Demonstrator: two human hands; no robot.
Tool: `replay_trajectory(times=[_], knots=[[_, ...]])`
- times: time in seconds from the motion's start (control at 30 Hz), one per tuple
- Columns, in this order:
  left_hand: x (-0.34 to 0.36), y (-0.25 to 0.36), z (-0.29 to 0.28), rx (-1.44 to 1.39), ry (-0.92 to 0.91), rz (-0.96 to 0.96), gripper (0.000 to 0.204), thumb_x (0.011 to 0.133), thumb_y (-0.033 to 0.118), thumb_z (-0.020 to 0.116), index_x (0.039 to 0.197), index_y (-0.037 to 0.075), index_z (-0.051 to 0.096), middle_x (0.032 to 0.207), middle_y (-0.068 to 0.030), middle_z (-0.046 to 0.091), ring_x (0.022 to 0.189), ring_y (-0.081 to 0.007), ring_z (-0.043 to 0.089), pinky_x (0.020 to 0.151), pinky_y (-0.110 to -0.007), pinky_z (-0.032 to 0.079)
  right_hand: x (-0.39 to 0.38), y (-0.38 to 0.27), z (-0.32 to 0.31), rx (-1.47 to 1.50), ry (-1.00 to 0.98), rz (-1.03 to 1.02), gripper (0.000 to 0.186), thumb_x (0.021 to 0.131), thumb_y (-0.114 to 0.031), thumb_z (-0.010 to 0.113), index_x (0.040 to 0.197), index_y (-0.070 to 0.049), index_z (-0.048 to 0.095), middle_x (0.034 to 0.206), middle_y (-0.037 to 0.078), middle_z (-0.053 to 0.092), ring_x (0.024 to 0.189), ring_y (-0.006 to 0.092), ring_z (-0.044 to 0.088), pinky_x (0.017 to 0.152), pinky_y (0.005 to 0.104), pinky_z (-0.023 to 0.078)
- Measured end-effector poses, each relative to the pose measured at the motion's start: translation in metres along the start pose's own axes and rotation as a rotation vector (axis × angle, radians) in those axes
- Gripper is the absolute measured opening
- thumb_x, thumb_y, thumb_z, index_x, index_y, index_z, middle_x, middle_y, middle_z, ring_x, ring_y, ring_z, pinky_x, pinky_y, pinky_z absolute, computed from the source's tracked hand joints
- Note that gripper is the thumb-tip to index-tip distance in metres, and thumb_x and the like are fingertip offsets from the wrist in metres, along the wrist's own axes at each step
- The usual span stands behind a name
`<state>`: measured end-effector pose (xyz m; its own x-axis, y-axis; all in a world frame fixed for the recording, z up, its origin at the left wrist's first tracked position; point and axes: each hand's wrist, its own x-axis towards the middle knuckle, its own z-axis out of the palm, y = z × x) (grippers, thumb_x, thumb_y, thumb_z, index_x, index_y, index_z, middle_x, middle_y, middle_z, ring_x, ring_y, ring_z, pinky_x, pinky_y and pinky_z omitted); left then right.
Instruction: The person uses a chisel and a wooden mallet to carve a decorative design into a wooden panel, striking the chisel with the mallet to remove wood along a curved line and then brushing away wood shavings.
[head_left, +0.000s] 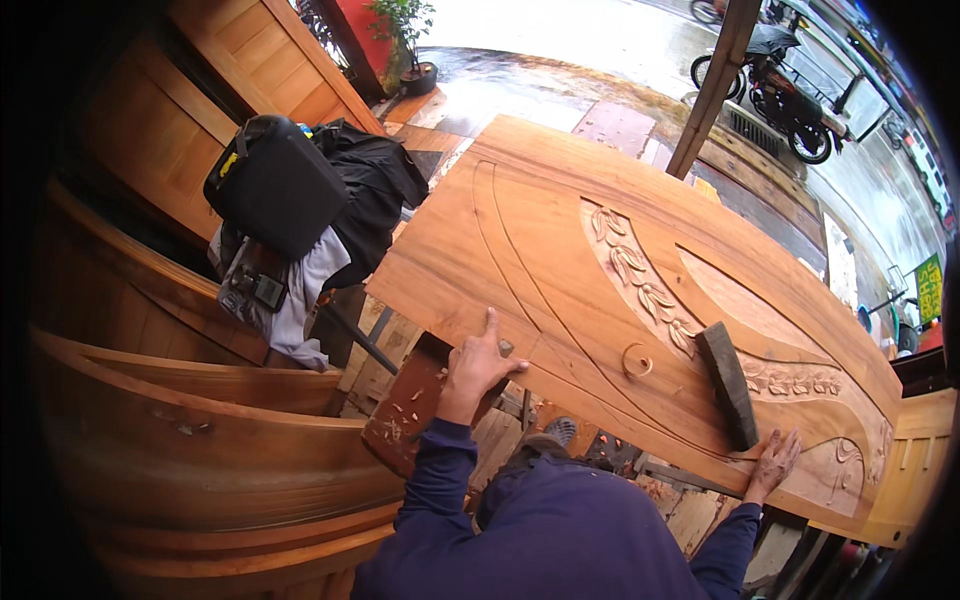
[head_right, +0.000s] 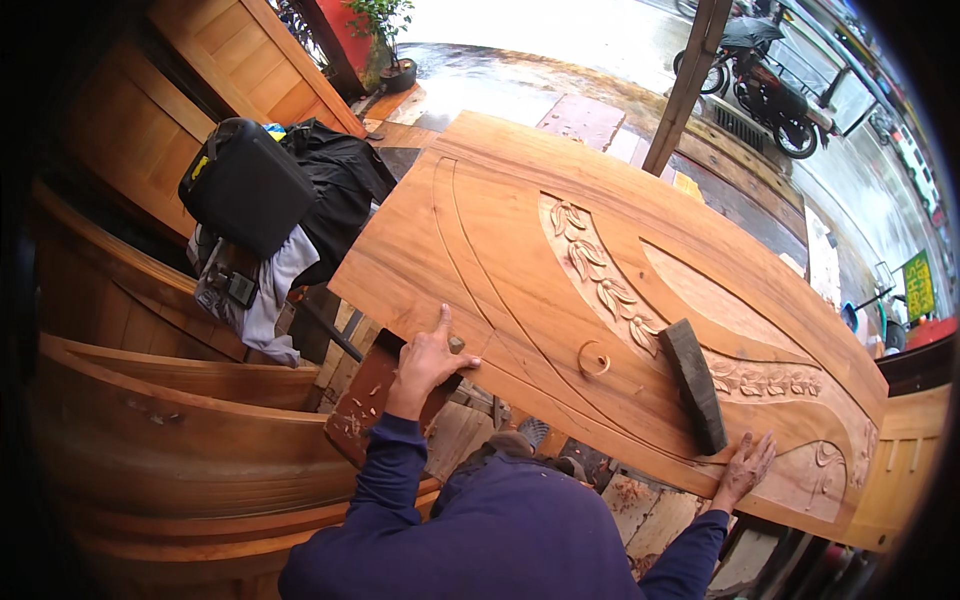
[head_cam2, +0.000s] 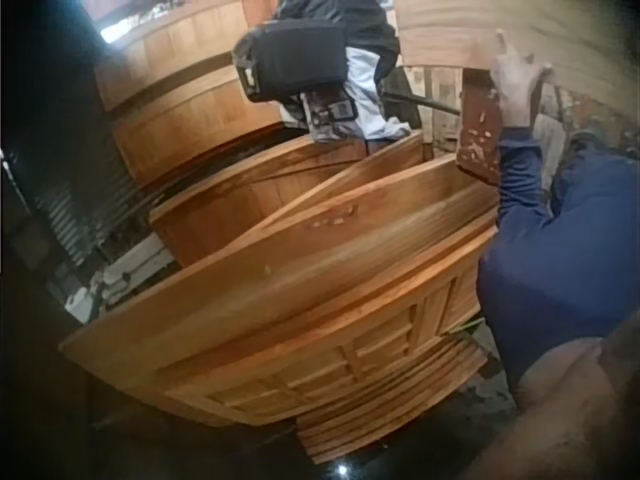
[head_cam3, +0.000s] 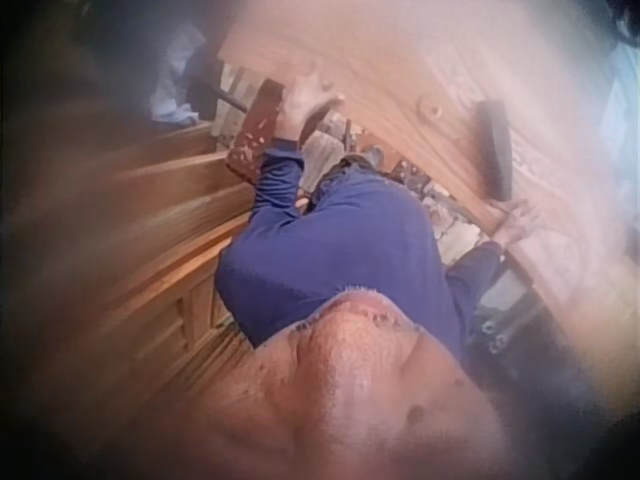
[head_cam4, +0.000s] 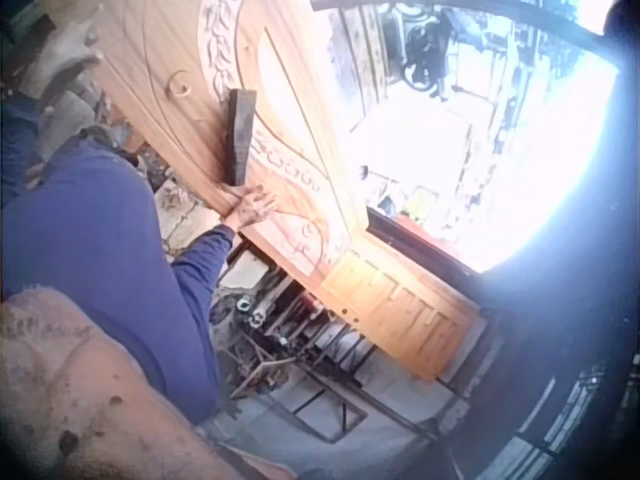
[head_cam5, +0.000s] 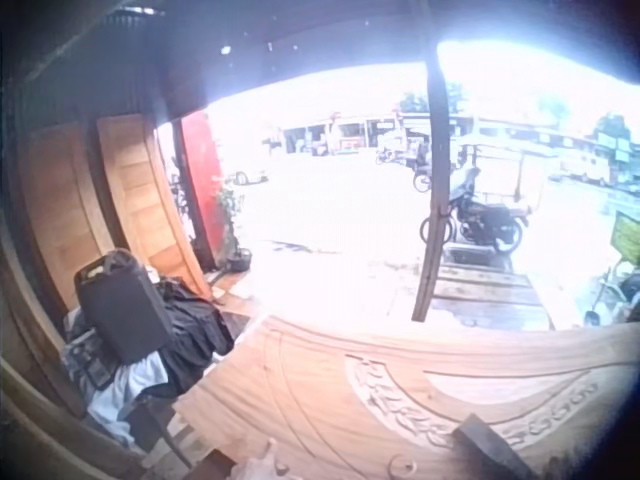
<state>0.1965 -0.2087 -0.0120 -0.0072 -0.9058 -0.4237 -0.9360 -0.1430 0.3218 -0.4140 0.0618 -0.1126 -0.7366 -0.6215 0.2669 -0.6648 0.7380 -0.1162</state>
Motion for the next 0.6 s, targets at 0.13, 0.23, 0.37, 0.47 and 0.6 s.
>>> replay_trajectory(times=[0.13, 0.23, 0.37, 0.47, 0.6], knots=[[0.0012, 0.0012, -0.0013, -0.013, -0.010, -0.004, 0.124, 0.075, 0.061, 0.086, 0.168, 0.010, 0.021, 0.114, -0.0321, 0.072, 0.112, -0.0461, 0.071, 0.098, -0.050, 0.056, 0.0016, 0.0026, 0.0020, 0.032, 0.006, -0.007, 0.074, 0.108, -0.060, 0.045, 0.157, -0.004, 0.047, 0.159, 0.030, 0.045, 0.150, 0.0438, 0.038, 0.125, 0.0492, 0.028], [-0.0008, 0.0019, -0.0025, -0.018, -0.014, -0.012, 0.123, 0.075, 0.060, 0.086, 0.168, 0.009, 0.022, 0.114, -0.0324, 0.072, 0.112, -0.0461, 0.071, 0.098, -0.050, 0.056, 0.0018, 0.0028, 0.0024, 0.029, 0.006, -0.008, 0.074, 0.108, -0.060, 0.045, 0.157, -0.004, 0.047, 0.158, 0.029, 0.046, 0.150, 0.0438, 0.039, 0.125, 0.0492, 0.028], [-0.0026, 0.0019, -0.0030, -0.023, 0.000, -0.008, 0.123, 0.075, 0.059, 0.087, 0.168, 0.009, 0.023, 0.114, -0.0323, 0.072, 0.113, -0.0456, 0.071, 0.099, -0.050, 0.055, 0.0021, 0.0022, 0.0011, 0.015, -0.005, -0.029, 0.074, 0.109, -0.060, 0.044, 0.157, -0.003, 0.047, 0.158, 0.029, 0.046, 0.149, 0.0434, 0.039, 0.125, 0.0494, 0.029], [-0.0040, 0.0051, -0.0063, -0.019, -0.002, -0.014, 0.123, 0.075, 0.059, 0.087, 0.167, 0.009, 0.024, 0.114, -0.0321, 0.072, 0.113, -0.0451, 0.071, 0.099, -0.050, 0.055, 0.0021, 0.0044, 0.0018, -0.005, -0.012, -0.030, 0.075, 0.109, -0.059, 0.043, 0.156, -0.002, 0.047, 0.158, 0.028, 0.047, 0.150, 0.0430, 0.039, 0.125, 0.0490, 0.029], [-0.0024, 0.0019, -0.0040, -0.024, 0.008, 0.002, 0.123, 0.074, 0.059, 0.087, 0.167, 0.008, 0.025, 0.112, -0.0316, 0.073, 0.111, -0.0447, 0.071, 0.098, -0.050, 0.056, 0.0022, 0.0103, 0.0085, 0.070, 0.010, -0.019, 0.072, 0.109, -0.058, 0.046, 0.155, -0.002, 0.049, 0.158, 0.028, 0.046, 0.149, 0.0435, 0.040, 0.125, 0.0491, 0.030]])
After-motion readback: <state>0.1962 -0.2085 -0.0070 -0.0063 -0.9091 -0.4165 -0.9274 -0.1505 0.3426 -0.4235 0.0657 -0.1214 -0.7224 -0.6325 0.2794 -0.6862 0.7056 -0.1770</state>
